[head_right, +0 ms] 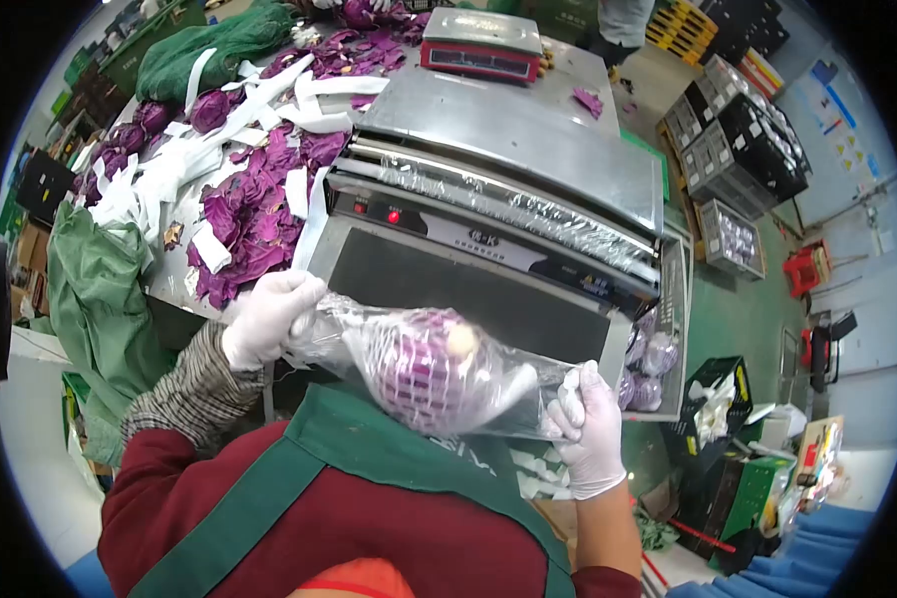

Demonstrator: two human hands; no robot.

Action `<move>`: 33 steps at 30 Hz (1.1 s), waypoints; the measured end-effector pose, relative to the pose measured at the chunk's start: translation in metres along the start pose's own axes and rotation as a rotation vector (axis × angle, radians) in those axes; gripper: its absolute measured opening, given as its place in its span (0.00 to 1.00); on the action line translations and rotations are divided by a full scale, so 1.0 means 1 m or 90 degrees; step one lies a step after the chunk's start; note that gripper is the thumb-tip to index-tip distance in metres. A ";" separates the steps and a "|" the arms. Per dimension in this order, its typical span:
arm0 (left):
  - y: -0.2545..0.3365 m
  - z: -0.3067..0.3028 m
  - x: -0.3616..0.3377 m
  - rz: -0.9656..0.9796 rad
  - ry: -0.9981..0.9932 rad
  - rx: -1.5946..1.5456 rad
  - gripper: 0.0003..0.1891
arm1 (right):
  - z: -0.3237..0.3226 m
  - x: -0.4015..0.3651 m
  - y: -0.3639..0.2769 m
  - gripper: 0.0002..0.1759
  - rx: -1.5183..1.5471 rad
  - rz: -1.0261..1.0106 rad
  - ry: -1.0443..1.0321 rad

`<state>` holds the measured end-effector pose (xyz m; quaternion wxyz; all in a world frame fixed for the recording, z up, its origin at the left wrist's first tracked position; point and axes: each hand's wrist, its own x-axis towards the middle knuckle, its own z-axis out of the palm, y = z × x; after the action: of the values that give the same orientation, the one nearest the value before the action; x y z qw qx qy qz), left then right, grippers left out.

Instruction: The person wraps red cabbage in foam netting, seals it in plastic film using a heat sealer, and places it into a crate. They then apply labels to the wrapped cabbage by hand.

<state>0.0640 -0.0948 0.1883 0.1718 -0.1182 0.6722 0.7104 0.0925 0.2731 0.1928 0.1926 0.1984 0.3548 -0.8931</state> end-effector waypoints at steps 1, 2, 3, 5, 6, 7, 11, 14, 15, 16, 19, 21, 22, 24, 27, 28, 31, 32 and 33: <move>-0.006 -0.006 0.003 -0.078 -0.037 -0.135 0.10 | -0.009 -0.005 0.005 0.18 0.036 0.044 0.005; -0.005 -0.008 -0.001 -0.173 -0.021 -0.184 0.11 | -0.018 -0.010 0.009 0.19 0.070 0.086 0.006; -0.003 -0.009 -0.005 -0.268 -0.003 -0.234 0.12 | -0.027 -0.015 0.014 0.19 0.103 0.131 0.006; -0.050 -0.042 0.009 -0.304 -0.050 -0.221 0.13 | -0.053 -0.018 0.029 0.20 0.148 0.163 0.083; -0.072 -0.053 0.014 -0.319 -0.072 -0.217 0.13 | -0.069 -0.011 0.038 0.20 0.116 0.156 0.103; -0.079 -0.050 0.012 -0.304 -0.044 -0.064 0.13 | -0.088 -0.002 0.051 0.20 0.089 0.147 0.123; -0.123 -0.019 0.020 0.028 0.031 0.416 0.16 | -0.109 0.040 0.101 0.12 -0.186 0.137 0.165; -0.224 0.023 0.065 0.172 -0.082 0.347 0.16 | -0.141 0.100 0.155 0.10 -1.396 -0.200 -0.192; -0.207 0.034 0.060 0.210 -0.119 0.336 0.17 | -0.117 0.094 0.153 0.12 -1.356 -0.154 -0.223; -0.188 0.046 0.054 0.248 -0.158 0.323 0.19 | -0.100 0.087 0.163 0.16 -0.774 -0.047 -0.085; -0.137 0.066 0.041 0.343 -0.319 0.237 0.21 | -0.055 0.079 0.164 0.17 -0.431 0.052 -0.082; -0.119 0.076 0.035 0.391 -0.411 0.163 0.23 | -0.055 0.084 0.172 0.18 -0.629 -0.050 -0.105; -0.112 0.081 0.034 0.424 -0.434 0.132 0.24 | -0.039 0.075 0.161 0.16 -0.915 -0.163 -0.092; -0.105 0.094 0.036 0.518 -0.424 0.070 0.25 | 0.002 0.048 0.127 0.13 -1.225 -0.337 -0.040; -0.092 0.115 0.041 0.704 -0.333 0.035 0.27 | 0.015 0.040 0.119 0.16 -0.743 -0.292 0.007; -0.082 0.123 0.044 0.767 -0.288 0.057 0.28 | 0.023 0.042 0.127 0.17 -0.539 -0.312 -0.046; -0.035 0.134 0.031 0.941 -0.179 0.311 0.33 | 0.045 0.019 0.112 0.11 -0.174 -0.098 -0.197; -0.017 0.131 0.030 0.968 -0.262 0.365 0.34 | 0.042 0.019 0.112 0.14 -0.168 -0.055 -0.235; 0.004 0.129 0.027 0.911 -0.393 0.459 0.35 | 0.040 0.020 0.114 0.14 -0.165 -0.038 -0.254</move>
<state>0.0459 0.0359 0.1906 -0.1154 0.5947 0.6930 0.3909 0.1218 0.1637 0.1467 0.2565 -0.0192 0.4273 -0.8668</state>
